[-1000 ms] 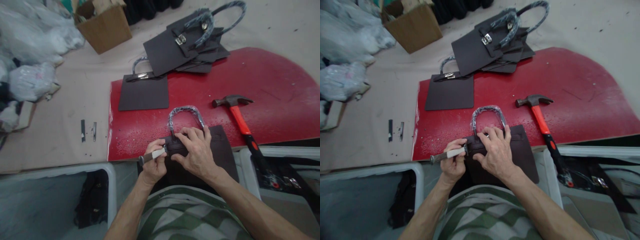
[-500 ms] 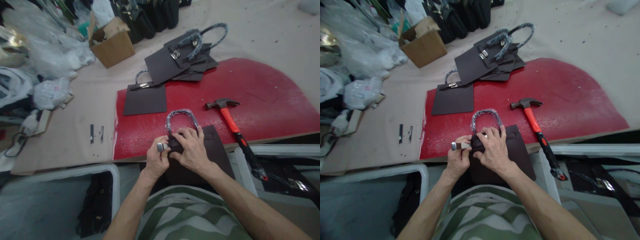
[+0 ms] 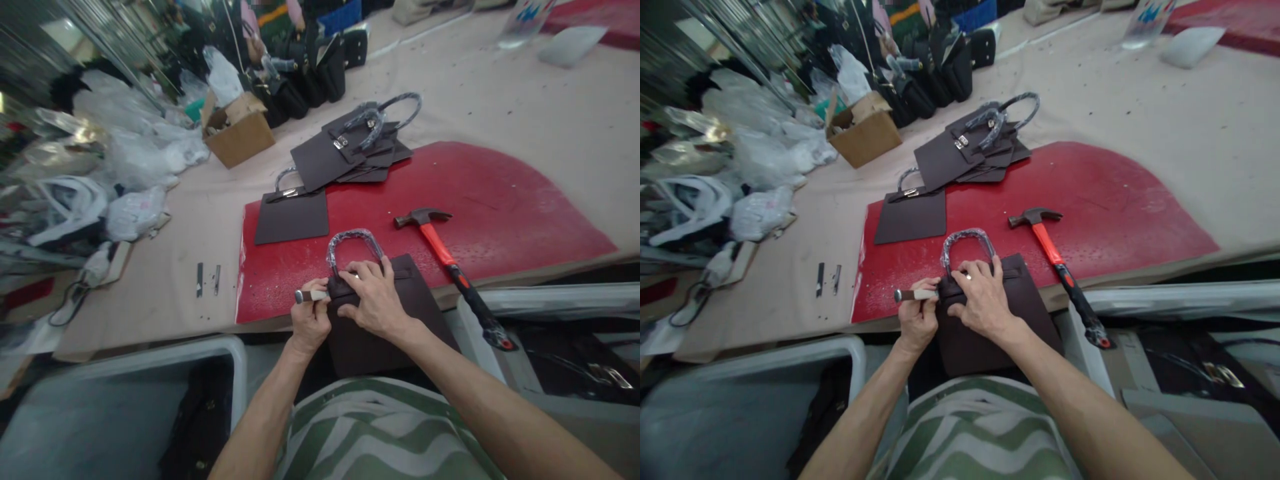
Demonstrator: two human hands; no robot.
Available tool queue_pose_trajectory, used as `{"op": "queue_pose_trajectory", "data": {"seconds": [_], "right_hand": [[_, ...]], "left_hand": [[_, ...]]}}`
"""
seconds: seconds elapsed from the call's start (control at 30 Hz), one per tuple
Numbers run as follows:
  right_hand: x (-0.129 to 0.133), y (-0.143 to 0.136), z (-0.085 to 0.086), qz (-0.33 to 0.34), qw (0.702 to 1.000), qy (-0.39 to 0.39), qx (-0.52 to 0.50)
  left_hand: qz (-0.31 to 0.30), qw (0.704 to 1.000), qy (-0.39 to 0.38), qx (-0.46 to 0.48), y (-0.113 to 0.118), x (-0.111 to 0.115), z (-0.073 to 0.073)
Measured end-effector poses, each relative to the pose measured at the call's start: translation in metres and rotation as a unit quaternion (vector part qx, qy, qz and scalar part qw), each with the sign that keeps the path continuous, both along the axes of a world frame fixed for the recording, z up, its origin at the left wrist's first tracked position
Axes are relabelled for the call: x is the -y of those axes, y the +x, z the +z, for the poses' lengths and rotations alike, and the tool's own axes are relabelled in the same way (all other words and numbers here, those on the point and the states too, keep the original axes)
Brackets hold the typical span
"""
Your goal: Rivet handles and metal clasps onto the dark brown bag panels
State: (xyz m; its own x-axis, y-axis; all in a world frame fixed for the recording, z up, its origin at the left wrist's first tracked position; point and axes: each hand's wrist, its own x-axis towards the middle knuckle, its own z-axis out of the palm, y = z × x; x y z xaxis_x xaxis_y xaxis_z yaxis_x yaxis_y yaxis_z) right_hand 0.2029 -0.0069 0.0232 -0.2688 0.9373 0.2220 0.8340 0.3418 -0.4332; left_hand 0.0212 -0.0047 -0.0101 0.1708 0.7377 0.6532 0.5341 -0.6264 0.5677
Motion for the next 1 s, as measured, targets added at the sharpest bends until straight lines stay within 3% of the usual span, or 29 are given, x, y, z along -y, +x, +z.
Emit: {"op": "queue_pose_trajectory", "data": {"seconds": [0.23, 0.53, 0.63, 0.73, 0.83, 0.9, 1.0], "right_hand": [[0.000, 0.000, -0.001, -0.003, 1.000, 0.007, -0.007], [-0.001, 0.001, 0.000, 0.000, 0.999, 0.004, -0.050], [-0.003, 0.025, 0.008, -0.041, 0.994, 0.050, -0.087], [-0.002, 0.071, 0.018, -0.154, 0.983, 0.099, -0.016], [0.000, 0.120, 0.023, -0.241, 0.963, 0.017, 0.119], [-0.001, 0.142, 0.023, -0.260, 0.954, -0.071, 0.132], [-0.009, 0.154, 0.022, -0.290, 0.937, -0.181, -0.071]], "left_hand": [[0.009, 1.000, 0.020, -0.006, 0.002, 0.001, 0.000], [-0.007, 0.999, -0.028, -0.034, 0.000, -0.002, 0.006], [-0.018, 0.999, -0.033, -0.015, 0.001, -0.003, 0.008], [-0.033, 0.998, -0.042, 0.011, 0.001, -0.003, 0.008], [-0.041, 0.997, -0.052, 0.026, 0.001, -0.003, 0.007], [-0.045, 0.997, -0.058, 0.029, 0.001, -0.003, 0.006], [-0.049, 0.996, -0.067, 0.032, 0.001, -0.004, 0.007]]}}
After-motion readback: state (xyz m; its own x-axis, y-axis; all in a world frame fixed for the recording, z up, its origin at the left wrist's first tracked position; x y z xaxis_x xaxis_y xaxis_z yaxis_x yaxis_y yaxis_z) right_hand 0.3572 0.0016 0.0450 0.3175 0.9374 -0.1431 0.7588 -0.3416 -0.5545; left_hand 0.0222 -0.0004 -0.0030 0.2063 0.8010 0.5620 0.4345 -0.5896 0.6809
